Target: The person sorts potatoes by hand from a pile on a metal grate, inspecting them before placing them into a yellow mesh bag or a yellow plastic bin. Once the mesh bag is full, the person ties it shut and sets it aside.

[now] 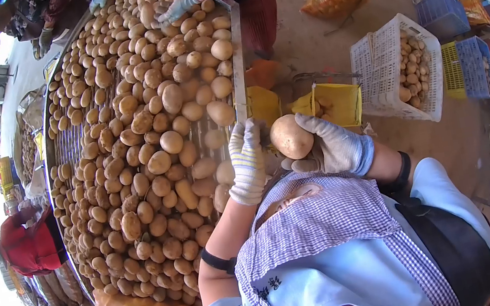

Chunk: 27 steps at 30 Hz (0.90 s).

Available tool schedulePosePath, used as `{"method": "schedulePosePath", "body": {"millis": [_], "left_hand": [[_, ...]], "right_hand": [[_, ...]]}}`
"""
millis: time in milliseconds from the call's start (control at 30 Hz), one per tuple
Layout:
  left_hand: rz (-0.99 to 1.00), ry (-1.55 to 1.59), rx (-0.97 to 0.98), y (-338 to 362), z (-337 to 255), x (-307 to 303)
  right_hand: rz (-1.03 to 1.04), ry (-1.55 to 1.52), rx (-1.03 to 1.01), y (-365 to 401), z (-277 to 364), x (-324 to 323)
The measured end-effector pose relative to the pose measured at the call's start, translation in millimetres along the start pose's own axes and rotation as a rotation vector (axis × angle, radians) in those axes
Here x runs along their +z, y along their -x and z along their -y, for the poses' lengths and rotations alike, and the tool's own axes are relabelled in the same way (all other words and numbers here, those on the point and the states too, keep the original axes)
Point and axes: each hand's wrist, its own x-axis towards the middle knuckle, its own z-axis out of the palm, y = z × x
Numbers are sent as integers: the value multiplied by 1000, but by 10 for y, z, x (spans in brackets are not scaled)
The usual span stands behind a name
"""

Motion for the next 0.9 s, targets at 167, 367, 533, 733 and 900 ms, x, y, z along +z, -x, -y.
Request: {"method": "schedulePosePath", "body": {"millis": [167, 367, 533, 733, 900], "left_hand": [[12, 115, -28, 41, 208, -316], [-212, 99, -191, 340, 481, -650], [-294, 202, -188, 482, 541, -948], [-448, 316, -16, 737, 319, -1140], [-576, 313, 54, 937, 372, -1475]], "right_hand": [[-1, 67, -121, 19, 155, -517], [-731, 131, -468, 98, 451, -1665], [-280, 945, -561, -610, 160, -449], [283, 2189, -891, -2198, -347, 620], [192, 2713, -526, -2968, -536, 827]]}}
